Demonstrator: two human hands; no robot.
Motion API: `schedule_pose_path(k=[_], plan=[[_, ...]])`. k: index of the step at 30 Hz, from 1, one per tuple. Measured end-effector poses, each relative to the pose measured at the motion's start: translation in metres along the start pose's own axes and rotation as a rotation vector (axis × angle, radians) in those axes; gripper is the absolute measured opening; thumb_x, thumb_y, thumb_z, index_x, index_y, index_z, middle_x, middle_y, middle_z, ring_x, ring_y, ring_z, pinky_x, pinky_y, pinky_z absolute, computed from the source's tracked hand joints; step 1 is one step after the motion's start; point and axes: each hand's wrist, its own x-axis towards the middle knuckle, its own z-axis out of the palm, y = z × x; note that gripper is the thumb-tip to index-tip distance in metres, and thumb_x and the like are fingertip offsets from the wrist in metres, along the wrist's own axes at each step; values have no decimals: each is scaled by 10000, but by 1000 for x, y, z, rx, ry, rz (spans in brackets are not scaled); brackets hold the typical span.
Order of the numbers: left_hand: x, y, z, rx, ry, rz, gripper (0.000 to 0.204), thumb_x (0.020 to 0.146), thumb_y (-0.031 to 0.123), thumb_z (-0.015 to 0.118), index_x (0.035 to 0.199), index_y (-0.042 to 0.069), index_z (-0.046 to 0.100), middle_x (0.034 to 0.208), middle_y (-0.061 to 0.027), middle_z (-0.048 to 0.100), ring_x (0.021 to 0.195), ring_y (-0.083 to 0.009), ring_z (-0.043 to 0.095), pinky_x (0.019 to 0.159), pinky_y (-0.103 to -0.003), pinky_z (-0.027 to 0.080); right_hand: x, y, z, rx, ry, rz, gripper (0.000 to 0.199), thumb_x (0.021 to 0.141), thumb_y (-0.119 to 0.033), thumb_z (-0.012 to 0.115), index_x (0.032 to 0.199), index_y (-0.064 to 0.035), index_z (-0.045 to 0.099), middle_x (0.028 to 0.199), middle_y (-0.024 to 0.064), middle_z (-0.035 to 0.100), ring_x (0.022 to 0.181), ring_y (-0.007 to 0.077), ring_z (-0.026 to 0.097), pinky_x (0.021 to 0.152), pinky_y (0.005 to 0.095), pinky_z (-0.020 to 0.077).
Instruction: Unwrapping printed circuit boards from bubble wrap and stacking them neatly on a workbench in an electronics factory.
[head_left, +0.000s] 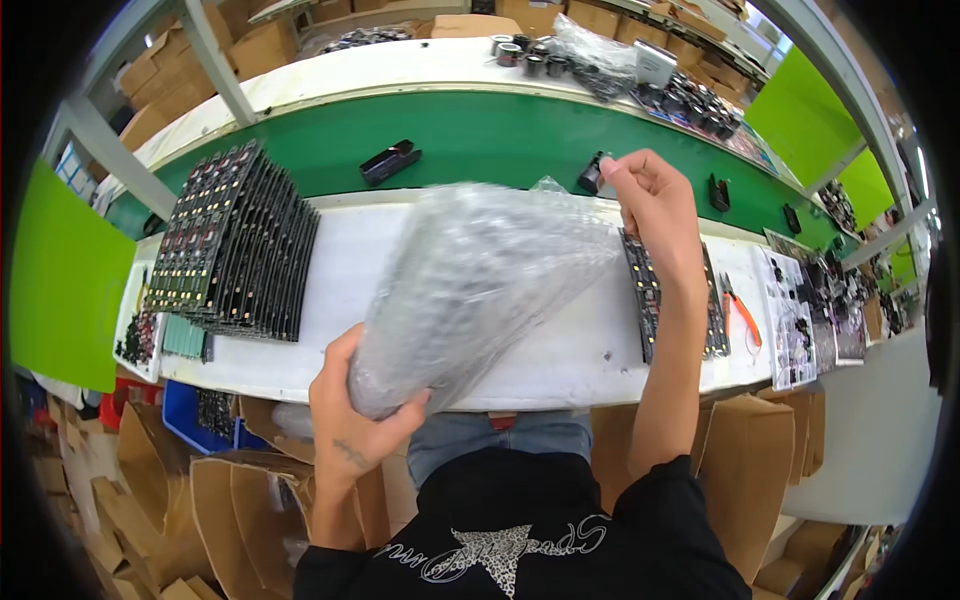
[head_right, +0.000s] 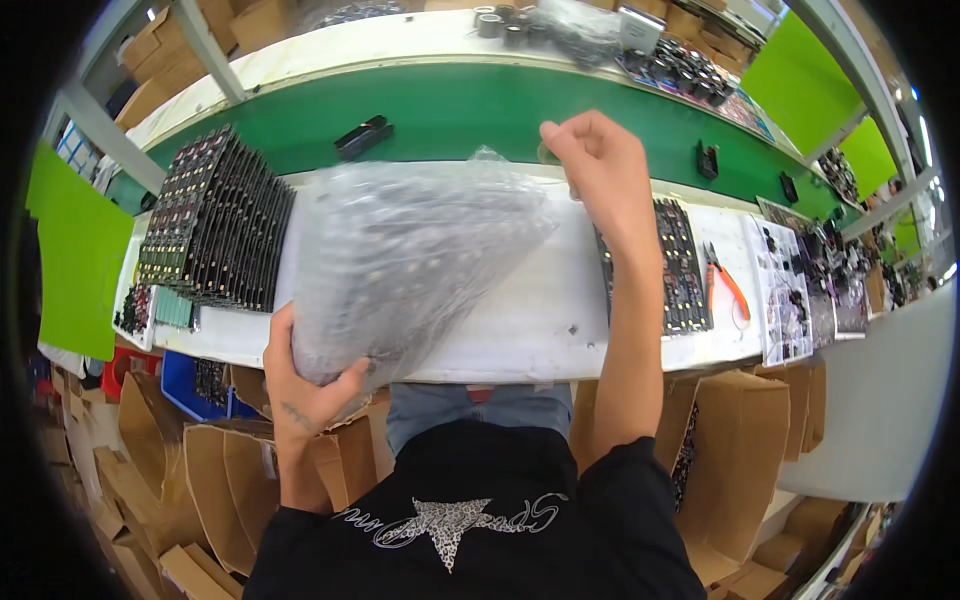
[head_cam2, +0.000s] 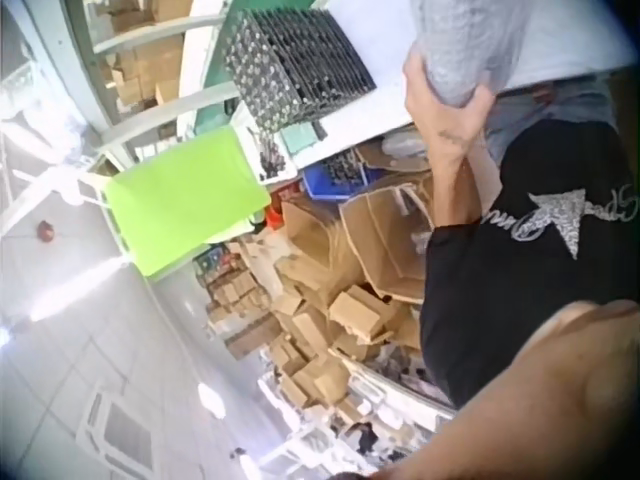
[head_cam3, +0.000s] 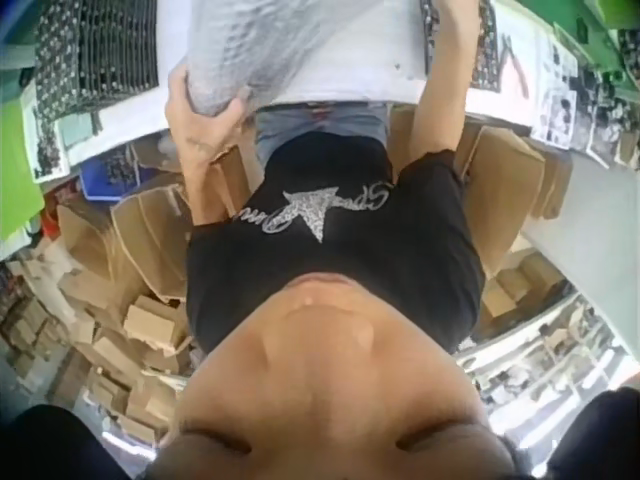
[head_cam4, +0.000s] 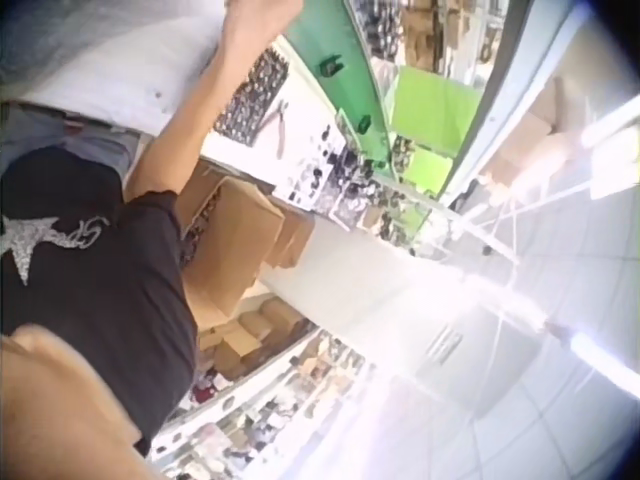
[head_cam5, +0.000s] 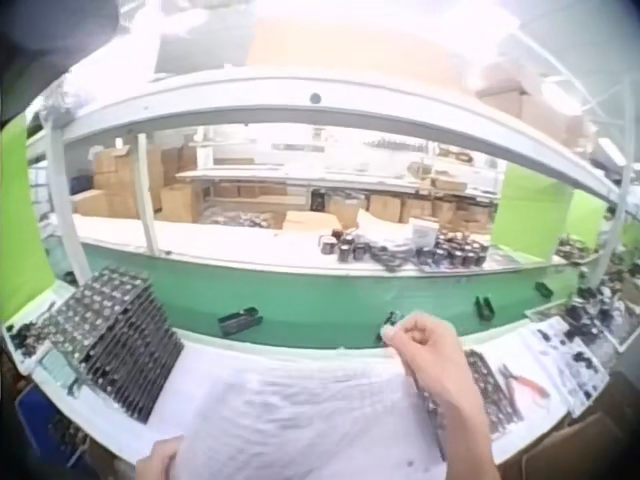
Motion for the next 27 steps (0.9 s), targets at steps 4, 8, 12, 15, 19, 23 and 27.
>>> schedule_pose_path(k=[4, 8, 12, 15, 19, 23, 27], plan=[[-23, -34, -6, -361, 156, -185, 696, 593, 102, 804, 1188, -16, 463, 1056, -123, 592, 964, -182, 570, 859, -333, 461, 29, -1, 28, -71, -151, -112, 237, 876, -220, 663, 827, 10, 632, 656, 15, 608, 604, 58, 528, 558, 208, 406], [-37, -63, 0, -573, 199, -208, 677, 609, 92, 799, 1179, -13, 449, 1045, -113, 586, 953, -182, 571, 828, -318, 475, 86, -28, 79, -203, -423, -259, 200, 891, -191, 650, 908, 8, 639, 771, 14, 634, 720, 71, 568, 675, 216, 452], [-61, -99, -3, -625, 116, -347, 517, 634, 79, 789, 1093, -30, 578, 1091, -121, 616, 986, -187, 584, 855, -328, 477, 131, -52, 142, -308, -572, -407, 204, 887, -190, 634, 928, 10, 641, 804, 25, 643, 757, 99, 588, 701, 250, 467], [-93, -129, -6, -578, 34, -388, 548, 638, 90, 792, 1119, -35, 559, 1115, -124, 601, 1005, -195, 572, 870, -335, 466, 141, -52, 164, -408, -646, -461, 207, 877, -182, 616, 941, 14, 640, 793, 42, 647, 755, 110, 601, 703, 261, 473], [-133, -164, -8, -557, 95, -477, 612, 648, 112, 799, 1170, -45, 523, 1163, -131, 572, 1043, -210, 550, 900, -349, 445, 129, -35, 128, -602, -703, -411, 212, 885, -197, 600, 943, 0, 649, 772, 44, 654, 743, 115, 615, 698, 271, 485], [-154, -186, -9, -381, 155, -445, 676, 657, 135, 807, 1221, -54, 486, 1211, -138, 542, 1081, -226, 527, 931, -362, 424, 116, -24, 53, -665, -694, -273, 194, 877, -173, 618, 951, 4, 649, 786, 37, 648, 750, 100, 609, 701, 262, 484], [-150, -200, -13, -160, 205, -305, 741, 666, 157, 814, 1273, -64, 449, 1259, -145, 512, 1119, -242, 504, 961, -376, 403, 97, -12, -60, -670, -492, -92, 182, 879, -140, 634, 981, 10, 631, 785, 13, 622, 764, 82, 596, 720, 239, 485]])
